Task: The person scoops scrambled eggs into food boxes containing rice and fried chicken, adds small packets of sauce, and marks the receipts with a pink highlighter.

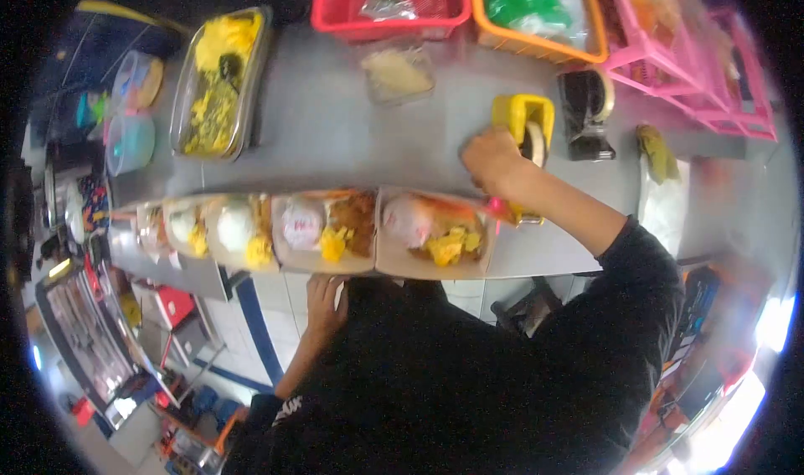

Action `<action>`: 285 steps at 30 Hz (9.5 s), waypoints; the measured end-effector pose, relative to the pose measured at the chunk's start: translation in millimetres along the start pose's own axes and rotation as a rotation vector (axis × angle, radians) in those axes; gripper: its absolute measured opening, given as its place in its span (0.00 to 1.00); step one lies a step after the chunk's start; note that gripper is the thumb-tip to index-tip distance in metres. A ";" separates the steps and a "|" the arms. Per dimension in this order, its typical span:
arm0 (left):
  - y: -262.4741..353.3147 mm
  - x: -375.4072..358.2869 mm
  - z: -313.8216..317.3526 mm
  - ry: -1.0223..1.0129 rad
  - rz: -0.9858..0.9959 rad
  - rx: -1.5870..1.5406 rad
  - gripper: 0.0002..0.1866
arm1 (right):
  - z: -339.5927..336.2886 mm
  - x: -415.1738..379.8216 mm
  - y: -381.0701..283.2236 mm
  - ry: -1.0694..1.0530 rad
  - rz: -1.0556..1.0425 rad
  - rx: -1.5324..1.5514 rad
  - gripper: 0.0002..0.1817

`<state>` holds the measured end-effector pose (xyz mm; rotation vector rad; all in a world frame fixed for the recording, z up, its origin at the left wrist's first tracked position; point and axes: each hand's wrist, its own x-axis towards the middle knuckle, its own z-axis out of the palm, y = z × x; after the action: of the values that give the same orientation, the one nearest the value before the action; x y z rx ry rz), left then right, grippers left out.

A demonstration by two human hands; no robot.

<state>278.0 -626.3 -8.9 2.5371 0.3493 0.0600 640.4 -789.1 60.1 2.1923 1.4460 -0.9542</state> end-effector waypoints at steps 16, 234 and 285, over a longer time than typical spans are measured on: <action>-29.2 -39.4 -24.0 0.047 -0.121 -0.445 0.13 | 74.4 28.7 27.7 -0.112 -0.248 -0.280 0.12; -100.4 -33.7 -41.5 -0.112 0.514 -0.022 0.15 | 140.8 39.0 -404.3 1.864 0.403 1.752 0.06; -507.4 -80.8 -291.7 0.156 0.351 -0.085 0.30 | -69.9 334.2 -752.1 1.659 0.540 1.434 0.07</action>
<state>46.5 -83.7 -40.8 2.4869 -0.0421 0.3998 69.4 -205.7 -65.6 4.4665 -0.1626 0.6694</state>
